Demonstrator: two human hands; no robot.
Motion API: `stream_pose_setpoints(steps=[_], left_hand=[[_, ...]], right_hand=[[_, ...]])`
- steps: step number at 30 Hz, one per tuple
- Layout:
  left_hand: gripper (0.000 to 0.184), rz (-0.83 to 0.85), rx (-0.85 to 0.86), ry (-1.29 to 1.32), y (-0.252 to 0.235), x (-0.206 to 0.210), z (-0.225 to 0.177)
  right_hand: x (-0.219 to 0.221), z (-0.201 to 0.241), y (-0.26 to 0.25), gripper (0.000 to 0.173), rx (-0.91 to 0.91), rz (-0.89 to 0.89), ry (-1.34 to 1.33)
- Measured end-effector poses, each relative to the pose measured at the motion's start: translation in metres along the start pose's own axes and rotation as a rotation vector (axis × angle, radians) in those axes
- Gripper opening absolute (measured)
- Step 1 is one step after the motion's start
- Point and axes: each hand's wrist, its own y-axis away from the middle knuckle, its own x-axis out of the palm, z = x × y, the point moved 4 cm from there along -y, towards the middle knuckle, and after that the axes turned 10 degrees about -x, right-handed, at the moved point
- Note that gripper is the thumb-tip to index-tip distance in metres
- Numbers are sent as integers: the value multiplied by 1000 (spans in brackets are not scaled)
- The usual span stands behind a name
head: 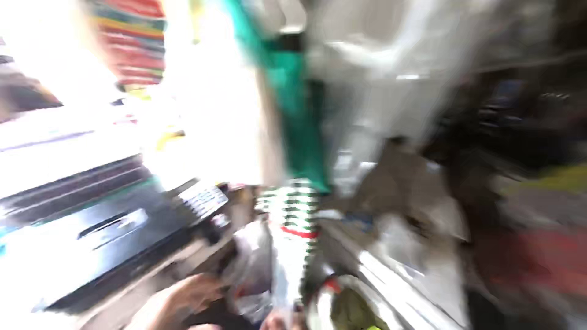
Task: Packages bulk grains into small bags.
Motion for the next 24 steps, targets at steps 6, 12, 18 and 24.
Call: stream_pose_setpoints(steps=[6,12,18,24], left_hand=[[95,-2,64,359,9,42,90],[90,-214,72,147,65,-24,124],[28,-598,50,31,123,-73,95],[34,-848,-155,542,180,-201,163]], right_hand=[[94,52,-78,41,-256,66,-156],[182,68,-126,20,-76,147,-733],[269,116,-147,14,-187,472,-758],[245,105,-203,55,-469,379,-509]])
